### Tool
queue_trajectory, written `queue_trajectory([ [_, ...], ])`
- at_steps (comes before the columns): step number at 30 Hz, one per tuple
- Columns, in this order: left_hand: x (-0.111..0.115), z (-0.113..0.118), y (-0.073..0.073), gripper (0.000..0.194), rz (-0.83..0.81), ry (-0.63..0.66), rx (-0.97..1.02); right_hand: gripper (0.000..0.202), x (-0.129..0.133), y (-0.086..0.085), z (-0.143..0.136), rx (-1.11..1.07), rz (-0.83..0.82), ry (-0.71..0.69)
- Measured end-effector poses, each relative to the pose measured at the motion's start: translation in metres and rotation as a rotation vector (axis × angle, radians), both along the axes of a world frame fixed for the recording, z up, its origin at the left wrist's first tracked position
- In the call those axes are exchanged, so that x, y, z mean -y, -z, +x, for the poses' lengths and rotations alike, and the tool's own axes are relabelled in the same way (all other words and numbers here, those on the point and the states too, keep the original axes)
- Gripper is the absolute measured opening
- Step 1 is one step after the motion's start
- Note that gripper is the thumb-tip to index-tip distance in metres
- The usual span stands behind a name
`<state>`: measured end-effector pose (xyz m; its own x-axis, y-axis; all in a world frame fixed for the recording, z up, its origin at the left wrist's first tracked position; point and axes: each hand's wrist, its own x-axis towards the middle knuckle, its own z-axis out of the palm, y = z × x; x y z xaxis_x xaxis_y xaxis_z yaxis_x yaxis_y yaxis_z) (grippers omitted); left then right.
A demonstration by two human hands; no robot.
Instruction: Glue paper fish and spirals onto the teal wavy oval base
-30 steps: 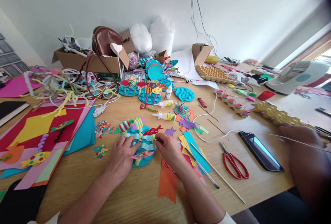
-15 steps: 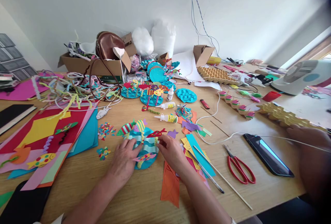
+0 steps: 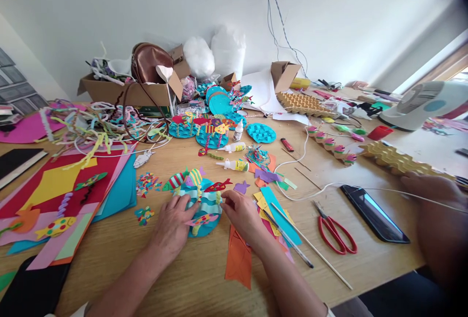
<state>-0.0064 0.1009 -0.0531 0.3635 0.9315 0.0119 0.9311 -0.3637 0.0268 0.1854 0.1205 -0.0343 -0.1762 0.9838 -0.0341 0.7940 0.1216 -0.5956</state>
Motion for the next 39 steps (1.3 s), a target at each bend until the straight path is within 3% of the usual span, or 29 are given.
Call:
queue_trajectory([
  [4,0.000,-0.001,0.000,0.044,0.007,0.002,0.003,0.012,0.009,-0.006,0.005,-0.004,0.027,-0.021],
  [8,0.001,0.000,-0.002,0.044,-0.034,-0.020,-0.004,0.015,0.011,-0.027,0.026,-0.071,0.094,0.045],
  [12,0.002,0.002,-0.009,0.043,-0.096,-0.039,0.008,0.016,-0.016,-0.056,0.048,-0.131,0.128,0.112],
  [14,0.003,0.003,-0.012,0.042,-0.120,-0.039,0.011,0.018,-0.037,-0.068,0.051,-0.141,0.129,0.055],
  [17,0.003,0.003,-0.015,0.041,-0.120,-0.033,0.020,0.017,-0.069,-0.082,0.037,-0.064,0.047,-0.117],
  [20,0.004,0.003,-0.014,0.039,-0.108,-0.039,0.025,0.021,-0.089,-0.092,0.008,0.067,0.082,-0.292],
  [27,0.004,0.004,-0.011,0.037,-0.092,-0.057,0.021,0.041,-0.095,-0.096,-0.047,0.418,-0.007,-0.689],
  [34,0.004,0.006,-0.016,0.038,-0.120,-0.067,0.039,0.046,-0.082,-0.103,-0.066,0.656,0.026,-0.818],
  [39,0.006,0.005,-0.018,0.039,-0.126,-0.065,0.035,0.027,-0.061,-0.104,-0.073,0.738,0.075,-0.822],
])
